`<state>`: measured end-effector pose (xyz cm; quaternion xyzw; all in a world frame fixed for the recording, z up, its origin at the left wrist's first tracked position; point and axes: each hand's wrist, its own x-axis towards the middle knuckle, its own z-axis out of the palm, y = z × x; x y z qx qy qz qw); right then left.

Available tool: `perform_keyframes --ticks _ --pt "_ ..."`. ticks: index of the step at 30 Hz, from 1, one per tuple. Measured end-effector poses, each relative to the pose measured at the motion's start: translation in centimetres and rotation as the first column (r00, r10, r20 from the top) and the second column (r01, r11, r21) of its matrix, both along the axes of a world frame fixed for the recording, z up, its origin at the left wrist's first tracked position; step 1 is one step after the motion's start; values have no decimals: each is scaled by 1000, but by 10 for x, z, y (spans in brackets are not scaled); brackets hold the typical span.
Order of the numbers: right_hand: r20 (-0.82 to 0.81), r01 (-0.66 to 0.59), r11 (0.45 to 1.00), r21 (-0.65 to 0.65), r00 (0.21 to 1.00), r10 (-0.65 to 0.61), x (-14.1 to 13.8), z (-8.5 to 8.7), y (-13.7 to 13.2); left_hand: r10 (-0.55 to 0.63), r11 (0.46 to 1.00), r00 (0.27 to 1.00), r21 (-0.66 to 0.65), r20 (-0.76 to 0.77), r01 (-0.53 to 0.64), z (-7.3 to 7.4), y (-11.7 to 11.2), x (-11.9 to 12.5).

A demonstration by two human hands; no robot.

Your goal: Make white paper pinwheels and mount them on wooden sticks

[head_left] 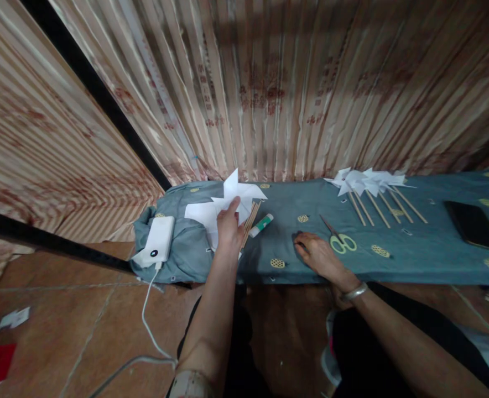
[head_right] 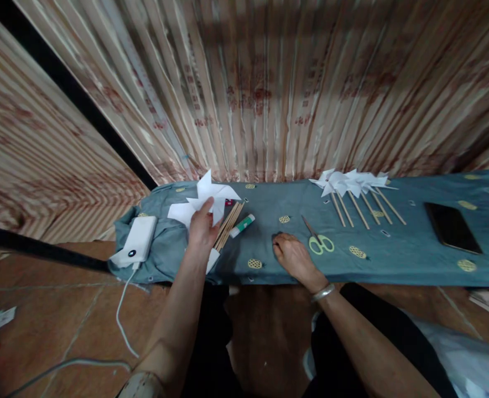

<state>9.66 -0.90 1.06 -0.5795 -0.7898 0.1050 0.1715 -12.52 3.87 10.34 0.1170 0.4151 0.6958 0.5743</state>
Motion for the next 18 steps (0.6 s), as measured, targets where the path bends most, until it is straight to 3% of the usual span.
perform_keyframes --ticks 4,9,12,15,18 --pt "-100 34 999 -4 994 -34 -14 9 12 79 995 997 51 19 -80 2 -1 -33" --pt "-237 -6 999 51 971 18 -54 27 43 85 996 996 9 38 -85 -11 -3 -56" --pt "-128 -90 995 37 987 94 -84 42 74 86 996 995 14 52 -87 -16 -3 -60" --pt "140 -122 992 27 983 117 -112 56 112 98 994 992 32 77 -100 -17 -3 -64" --pt "205 -131 991 12 971 126 -134 62 145 92 993 992 63 92 -98 -17 -2 -68"
